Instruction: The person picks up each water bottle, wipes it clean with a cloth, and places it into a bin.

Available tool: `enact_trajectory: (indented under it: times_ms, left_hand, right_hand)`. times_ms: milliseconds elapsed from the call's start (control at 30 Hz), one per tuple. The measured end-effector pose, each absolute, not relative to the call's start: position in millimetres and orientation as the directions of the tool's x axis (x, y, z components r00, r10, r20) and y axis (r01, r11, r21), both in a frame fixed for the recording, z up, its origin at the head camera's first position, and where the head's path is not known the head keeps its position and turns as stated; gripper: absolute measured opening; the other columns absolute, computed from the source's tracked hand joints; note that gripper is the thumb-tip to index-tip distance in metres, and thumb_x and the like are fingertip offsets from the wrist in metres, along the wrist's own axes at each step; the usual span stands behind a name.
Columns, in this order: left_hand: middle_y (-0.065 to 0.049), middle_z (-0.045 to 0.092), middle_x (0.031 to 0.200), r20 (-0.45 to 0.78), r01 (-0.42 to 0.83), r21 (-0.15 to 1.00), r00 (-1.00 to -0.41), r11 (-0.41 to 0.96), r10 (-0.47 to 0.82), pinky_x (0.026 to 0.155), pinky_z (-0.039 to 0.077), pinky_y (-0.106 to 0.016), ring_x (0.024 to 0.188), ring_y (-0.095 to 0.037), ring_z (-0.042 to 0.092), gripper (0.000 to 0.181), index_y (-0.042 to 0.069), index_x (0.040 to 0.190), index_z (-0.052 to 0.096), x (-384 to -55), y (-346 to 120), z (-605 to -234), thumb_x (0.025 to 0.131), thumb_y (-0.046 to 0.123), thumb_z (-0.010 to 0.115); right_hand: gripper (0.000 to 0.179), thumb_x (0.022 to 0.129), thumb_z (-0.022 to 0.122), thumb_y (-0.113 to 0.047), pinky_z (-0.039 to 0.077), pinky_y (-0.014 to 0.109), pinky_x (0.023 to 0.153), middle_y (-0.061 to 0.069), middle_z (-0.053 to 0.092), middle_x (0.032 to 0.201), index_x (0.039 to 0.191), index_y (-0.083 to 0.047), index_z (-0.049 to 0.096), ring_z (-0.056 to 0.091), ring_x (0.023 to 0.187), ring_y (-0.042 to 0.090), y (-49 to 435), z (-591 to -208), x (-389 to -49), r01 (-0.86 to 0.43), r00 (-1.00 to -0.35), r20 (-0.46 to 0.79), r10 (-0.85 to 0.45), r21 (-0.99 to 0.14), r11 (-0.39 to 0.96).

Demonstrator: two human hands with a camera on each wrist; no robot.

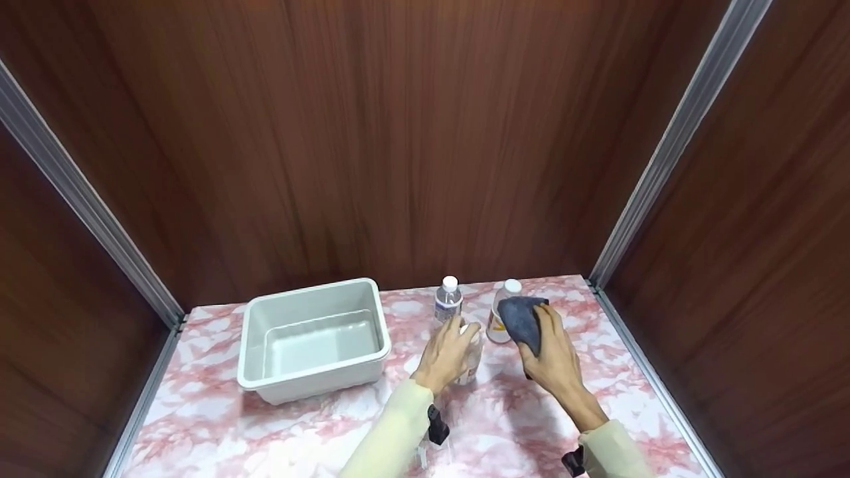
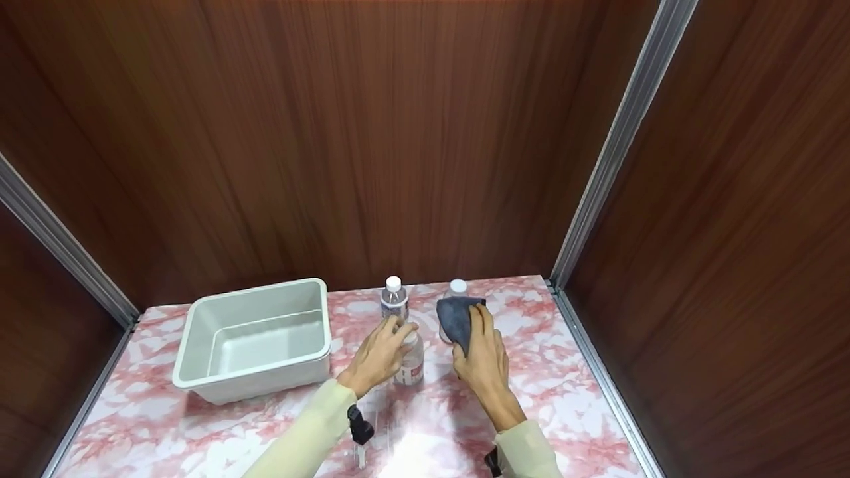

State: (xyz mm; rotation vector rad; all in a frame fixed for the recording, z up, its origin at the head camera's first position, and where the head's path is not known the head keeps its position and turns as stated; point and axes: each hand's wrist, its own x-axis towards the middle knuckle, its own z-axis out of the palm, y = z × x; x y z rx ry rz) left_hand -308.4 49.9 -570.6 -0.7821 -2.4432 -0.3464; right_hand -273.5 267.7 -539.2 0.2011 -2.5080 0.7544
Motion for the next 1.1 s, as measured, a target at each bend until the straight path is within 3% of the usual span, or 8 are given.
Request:
enact_trajectory:
  times_ms: [100,300,533,1100]
  left_hand:
    - [-0.006,0.063,0.104,0.604,0.597,0.069,-0.663,0.799,0.443,0.082,0.057,-0.035,0.094,-0.02,0.064,0.036,0.016,0.115,0.065,-306,49,-573,0.083,0.022,0.078]
    - [-0.006,0.063,0.101,0.654,0.602,0.081,-0.633,0.794,0.413,0.084,0.056,-0.034,0.092,-0.02,0.064,0.032,0.015,0.11,0.065,-301,46,-578,0.083,0.024,0.08]
    - [-0.006,0.06,0.099,0.646,0.599,0.132,-0.657,0.79,0.39,0.076,0.058,-0.033,0.089,-0.021,0.062,0.027,0.014,0.108,0.064,-295,42,-580,0.086,0.022,0.077]
    - [-0.01,0.059,0.107,0.684,0.593,0.23,-0.663,0.772,0.306,0.073,0.061,-0.033,0.099,-0.023,0.062,0.017,0.012,0.105,0.061,-292,38,-593,0.091,0.018,0.067]
  right_hand:
    - [0.072,0.08,0.079,-0.012,0.048,0.063,0.099,0.023,0.046,0.15,0.145,-0.001,0.049,0.057,0.123,0.05,266,-541,-275,-0.278,-0.865,0.502,0.002,-0.481,0.832]
    - [0.07,0.081,0.079,-0.012,0.047,0.062,0.1,0.023,0.047,0.149,0.144,-0.002,0.05,0.057,0.125,0.049,262,-540,-276,-0.295,-0.863,0.505,-0.01,-0.489,0.821]
    - [0.069,0.08,0.079,-0.012,0.048,0.062,0.1,0.023,0.048,0.148,0.143,-0.004,0.052,0.058,0.125,0.048,257,-540,-278,-0.307,-0.86,0.511,-0.012,-0.497,0.812]
    - [0.067,0.08,0.076,-0.011,0.048,0.061,0.101,0.021,0.051,0.147,0.143,-0.004,0.053,0.057,0.129,0.045,248,-540,-280,-0.309,-0.876,0.482,-0.017,-0.535,0.786]
